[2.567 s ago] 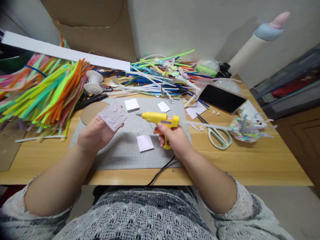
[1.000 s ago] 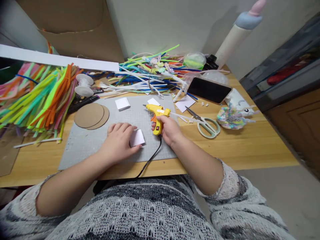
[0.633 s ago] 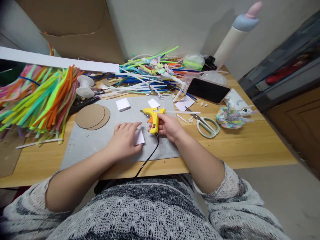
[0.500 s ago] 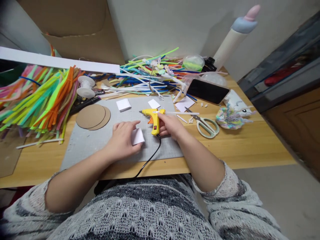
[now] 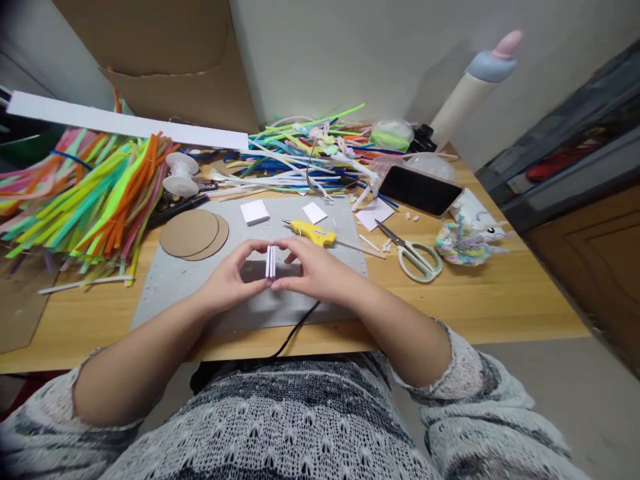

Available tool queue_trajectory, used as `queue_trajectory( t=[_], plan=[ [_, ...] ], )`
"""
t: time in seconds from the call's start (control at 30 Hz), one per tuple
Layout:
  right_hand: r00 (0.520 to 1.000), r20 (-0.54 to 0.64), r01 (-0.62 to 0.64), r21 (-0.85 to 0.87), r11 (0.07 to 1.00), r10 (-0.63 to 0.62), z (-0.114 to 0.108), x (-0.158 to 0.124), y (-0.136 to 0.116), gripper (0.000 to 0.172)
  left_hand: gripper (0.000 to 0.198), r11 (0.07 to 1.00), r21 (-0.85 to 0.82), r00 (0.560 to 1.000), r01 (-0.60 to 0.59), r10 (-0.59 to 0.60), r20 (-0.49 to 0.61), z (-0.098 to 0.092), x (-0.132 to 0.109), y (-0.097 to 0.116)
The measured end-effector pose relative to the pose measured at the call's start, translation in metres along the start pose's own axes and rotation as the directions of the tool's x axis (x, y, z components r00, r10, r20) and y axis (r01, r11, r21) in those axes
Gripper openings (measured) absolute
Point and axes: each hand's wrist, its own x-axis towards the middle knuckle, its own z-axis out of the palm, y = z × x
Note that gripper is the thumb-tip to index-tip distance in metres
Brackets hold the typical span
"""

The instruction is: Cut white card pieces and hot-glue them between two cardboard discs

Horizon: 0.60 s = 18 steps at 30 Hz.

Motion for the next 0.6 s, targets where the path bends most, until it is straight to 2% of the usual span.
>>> queue_trajectory(
  t=[0.07,0.17,0.27,0.37,0.5,0.6],
  plan=[
    [0.999,0.045,-0.002,-0.047,0.999,0.004,0.006,0.005,-0.001,0.079,0.055,0.995,-0.090,0.999,0.035,-0.036,-0.003,-0.003,-0.001,-0.006],
    [0.999,0.048,-0.018,-0.068,0.998,0.021,0.015,0.011,0.003,0.077,0.057,0.983,-0.163,0.996,0.089,-0.089,0.006,-0.004,-0.002,-0.011],
    [0.999,0.021,-0.043,-0.065,0.997,0.045,0.025,0.014,0.010,0.070,0.056,0.990,-0.103,0.995,0.101,-0.101,0.003,-0.003,-0.002,-0.013],
    [0.996,0.022,-0.081,-0.047,0.996,0.082,0.031,0.014,0.014,0.072,0.057,0.995,-0.013,0.995,0.096,-0.095,0.008,-0.004,-0.001,-0.012],
    [0.991,0.011,-0.135,-0.020,0.991,0.135,0.030,0.013,0.015,0.073,0.067,0.986,0.133,0.995,0.095,-0.099,0.022,-0.008,-0.002,-0.011],
    [0.990,-0.011,-0.144,-0.063,0.988,0.143,0.027,0.013,0.014,0.070,0.070,0.979,0.146,0.989,0.141,-0.146,0.024,-0.011,-0.003,-0.012]
  ],
)
